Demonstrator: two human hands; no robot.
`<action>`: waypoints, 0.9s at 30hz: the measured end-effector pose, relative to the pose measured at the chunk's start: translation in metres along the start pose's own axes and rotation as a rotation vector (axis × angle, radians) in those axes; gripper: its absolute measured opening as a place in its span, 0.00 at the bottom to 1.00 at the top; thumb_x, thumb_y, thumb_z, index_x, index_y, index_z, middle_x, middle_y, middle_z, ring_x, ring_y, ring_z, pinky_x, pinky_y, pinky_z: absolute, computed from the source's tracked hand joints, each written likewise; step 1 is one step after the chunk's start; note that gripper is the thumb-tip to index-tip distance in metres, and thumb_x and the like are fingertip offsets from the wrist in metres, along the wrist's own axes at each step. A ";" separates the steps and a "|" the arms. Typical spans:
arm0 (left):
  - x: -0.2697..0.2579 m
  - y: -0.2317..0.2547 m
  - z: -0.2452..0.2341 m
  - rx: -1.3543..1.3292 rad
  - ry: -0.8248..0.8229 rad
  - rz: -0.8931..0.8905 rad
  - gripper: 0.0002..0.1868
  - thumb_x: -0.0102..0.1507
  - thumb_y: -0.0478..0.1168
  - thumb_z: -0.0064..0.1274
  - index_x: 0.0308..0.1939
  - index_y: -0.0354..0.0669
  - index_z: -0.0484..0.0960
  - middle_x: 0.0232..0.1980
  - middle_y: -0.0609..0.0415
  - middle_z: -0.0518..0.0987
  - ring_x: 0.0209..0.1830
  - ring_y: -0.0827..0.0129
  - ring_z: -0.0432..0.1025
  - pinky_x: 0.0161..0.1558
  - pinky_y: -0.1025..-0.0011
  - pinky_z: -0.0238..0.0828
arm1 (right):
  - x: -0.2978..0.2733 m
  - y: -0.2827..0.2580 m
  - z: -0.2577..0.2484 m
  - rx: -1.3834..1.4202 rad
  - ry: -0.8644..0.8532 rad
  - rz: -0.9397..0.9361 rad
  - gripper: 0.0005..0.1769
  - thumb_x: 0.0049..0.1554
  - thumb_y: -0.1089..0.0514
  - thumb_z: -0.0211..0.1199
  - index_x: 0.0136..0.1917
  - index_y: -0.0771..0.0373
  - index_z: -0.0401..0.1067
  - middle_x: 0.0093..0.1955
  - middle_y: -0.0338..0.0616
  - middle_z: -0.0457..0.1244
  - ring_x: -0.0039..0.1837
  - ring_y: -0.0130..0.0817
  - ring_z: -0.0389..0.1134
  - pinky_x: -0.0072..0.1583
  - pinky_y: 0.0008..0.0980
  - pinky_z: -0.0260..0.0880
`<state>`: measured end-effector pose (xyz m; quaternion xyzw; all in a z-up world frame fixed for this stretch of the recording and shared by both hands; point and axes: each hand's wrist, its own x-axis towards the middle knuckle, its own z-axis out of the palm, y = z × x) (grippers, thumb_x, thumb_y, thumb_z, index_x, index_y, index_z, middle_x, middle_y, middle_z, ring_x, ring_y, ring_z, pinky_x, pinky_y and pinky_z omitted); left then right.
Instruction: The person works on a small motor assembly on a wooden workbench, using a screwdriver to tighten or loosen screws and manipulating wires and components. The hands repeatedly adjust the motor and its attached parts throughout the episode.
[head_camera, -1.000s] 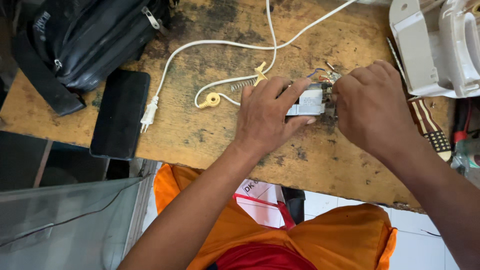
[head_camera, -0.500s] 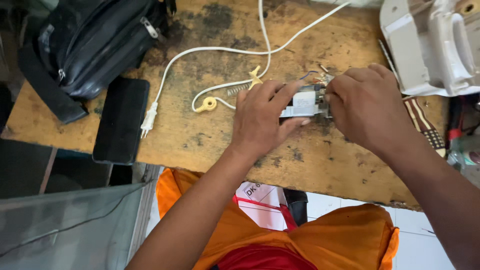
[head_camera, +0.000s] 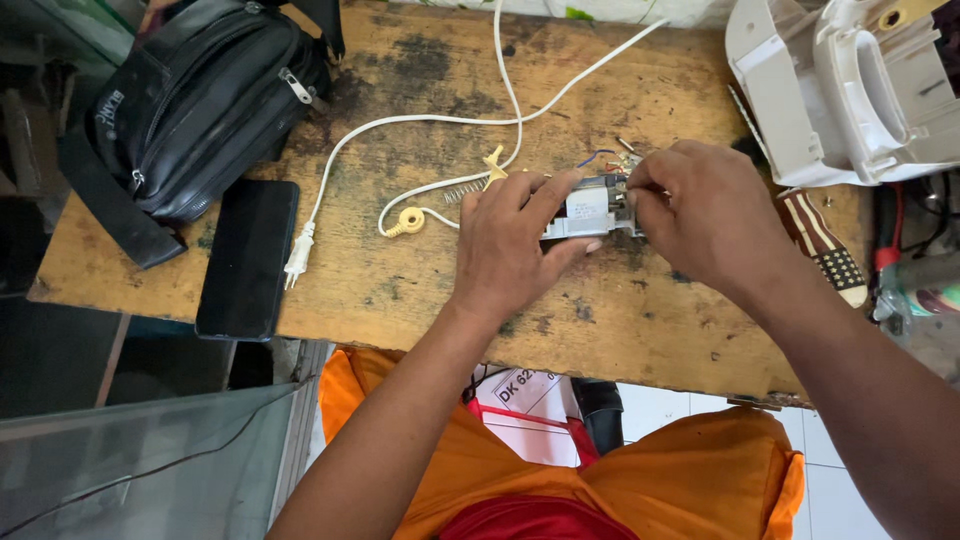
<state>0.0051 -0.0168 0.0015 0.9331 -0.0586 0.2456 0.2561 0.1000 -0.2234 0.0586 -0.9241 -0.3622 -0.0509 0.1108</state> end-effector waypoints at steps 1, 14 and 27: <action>0.000 -0.001 0.001 -0.001 0.000 0.001 0.35 0.59 0.66 0.61 0.66 0.62 0.75 0.53 0.58 0.76 0.49 0.58 0.72 0.47 0.55 0.60 | 0.001 -0.003 -0.003 -0.001 0.001 0.001 0.09 0.59 0.55 0.62 0.48 0.59 0.79 0.42 0.50 0.69 0.46 0.54 0.69 0.49 0.53 0.66; -0.001 -0.003 0.000 0.000 0.015 0.033 0.35 0.59 0.68 0.59 0.66 0.61 0.74 0.51 0.58 0.75 0.46 0.60 0.71 0.45 0.58 0.58 | 0.020 -0.025 -0.038 0.060 -0.345 0.243 0.11 0.62 0.54 0.55 0.43 0.58 0.76 0.43 0.44 0.70 0.48 0.46 0.69 0.50 0.48 0.64; -0.001 -0.003 -0.001 -0.127 0.063 0.041 0.41 0.49 0.54 0.74 0.64 0.60 0.75 0.49 0.60 0.74 0.49 0.59 0.75 0.51 0.59 0.63 | 0.011 -0.016 -0.023 0.083 -0.231 0.238 0.10 0.61 0.54 0.59 0.48 0.57 0.79 0.44 0.52 0.70 0.55 0.63 0.71 0.52 0.56 0.71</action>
